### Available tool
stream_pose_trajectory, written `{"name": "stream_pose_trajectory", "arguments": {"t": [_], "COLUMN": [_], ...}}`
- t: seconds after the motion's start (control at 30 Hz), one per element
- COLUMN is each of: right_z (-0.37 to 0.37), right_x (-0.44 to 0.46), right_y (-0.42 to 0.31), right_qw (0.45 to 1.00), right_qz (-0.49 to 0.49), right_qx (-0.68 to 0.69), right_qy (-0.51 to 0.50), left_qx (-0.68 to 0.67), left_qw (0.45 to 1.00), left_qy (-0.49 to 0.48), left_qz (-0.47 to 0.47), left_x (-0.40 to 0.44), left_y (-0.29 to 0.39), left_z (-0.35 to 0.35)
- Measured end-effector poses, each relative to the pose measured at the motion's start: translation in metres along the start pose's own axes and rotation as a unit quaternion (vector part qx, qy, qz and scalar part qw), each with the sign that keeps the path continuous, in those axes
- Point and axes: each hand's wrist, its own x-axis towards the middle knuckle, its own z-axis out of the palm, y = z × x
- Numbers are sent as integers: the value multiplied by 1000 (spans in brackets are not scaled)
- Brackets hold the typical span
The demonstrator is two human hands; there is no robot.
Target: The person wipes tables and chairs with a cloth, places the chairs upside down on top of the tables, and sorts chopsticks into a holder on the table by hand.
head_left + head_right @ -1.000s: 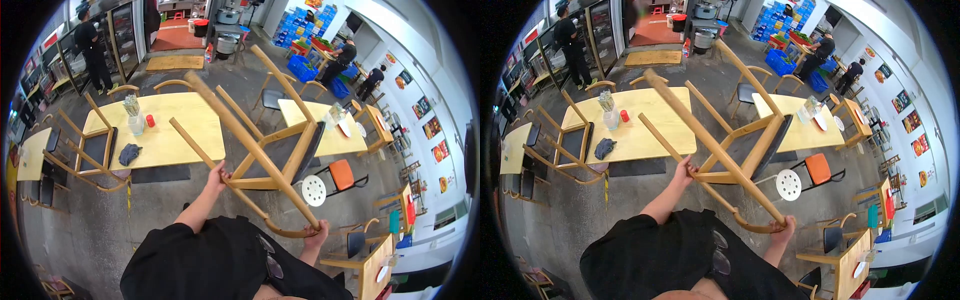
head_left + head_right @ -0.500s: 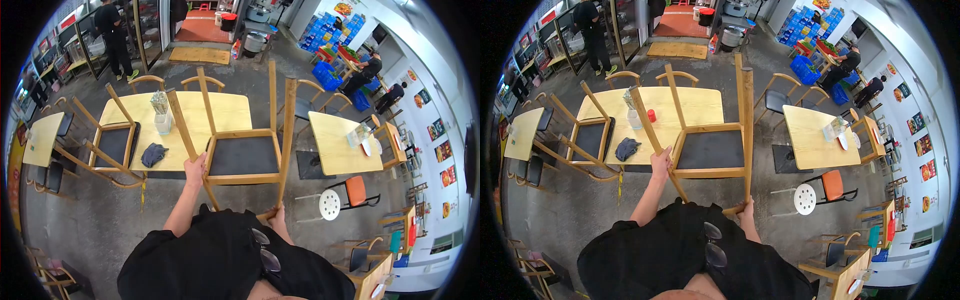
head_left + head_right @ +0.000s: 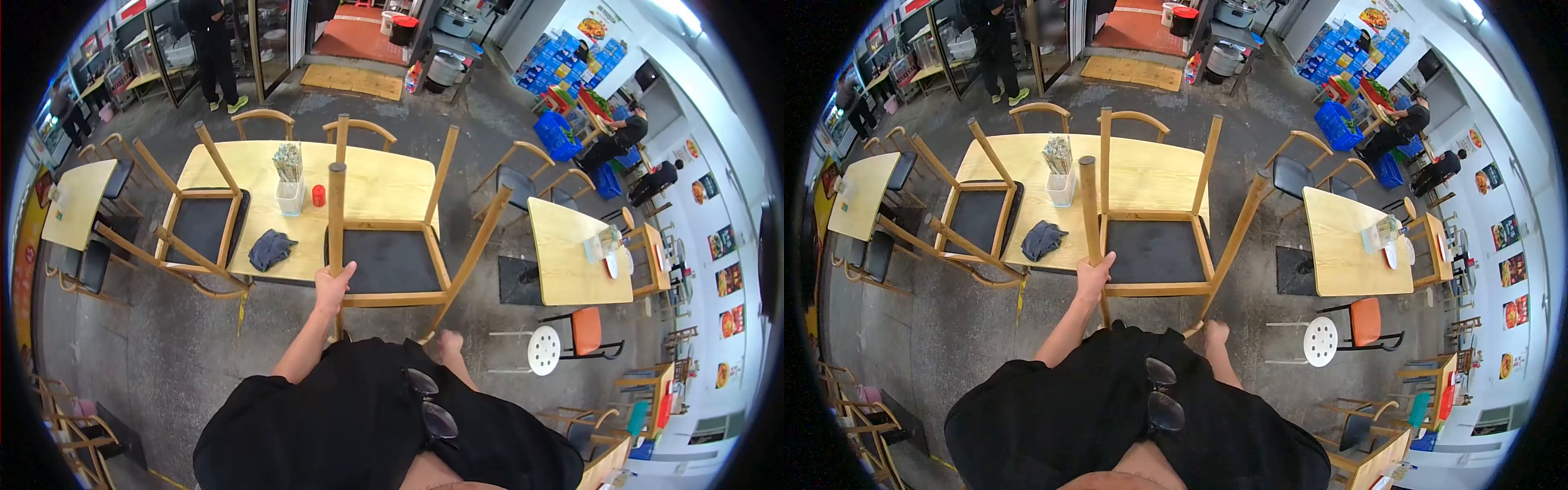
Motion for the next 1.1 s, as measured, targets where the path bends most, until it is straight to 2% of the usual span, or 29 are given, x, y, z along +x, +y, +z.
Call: {"name": "stream_pose_trajectory", "arguments": {"t": [0.07, 0.13, 0.2, 0.3, 0.4, 0.5, 0.6, 0.8, 0.9, 1.0, 1.1], "right_z": [5, 5, 8, 19, 25, 26, 26, 43, 50, 52, 57], "right_x": [-38, -65, -106, -95, -70, -68, -63, -43, -36, -32, -14], "right_y": [-47, -91, -142, -164, -161, -157, -152, -133, -129, -136, -134], "right_qw": [975, 945, 934, 951, 937, 942, 939, 937, 942, 925, 919], "right_qz": [-179, -284, -331, -305, -334, -311, -295, -292, -266, -270, -280], "right_qx": [126, 155, 100, 17, -101, -124, -177, -188, -191, -252, -251], "right_qy": [26, -53, -85, -51, 16, 36, 21, 43, 73, 90, 115], "left_qx": [16, 38, 66, 72, 77, 80, 118, 216, 208, 234, 287], "left_qw": [1000, 999, 996, 995, 994, 990, 982, 956, 959, 950, 935], "left_qy": [-15, -29, -46, -60, -78, -118, -140, -195, -192, -204, -210], "left_qz": [3, 13, 30, 17, -13, -2, -45, -25, -32, -17, 12], "left_x": [1, 4, 5, 12, 13, 24, 35, 66, 69, 76, 84], "left_y": [-4, -7, -12, -19, -19, -39, -41, -80, -88, -91, -92], "left_z": [-1, -4, -11, -18, -20, -25, -31, -46, -46, -47, -46]}}
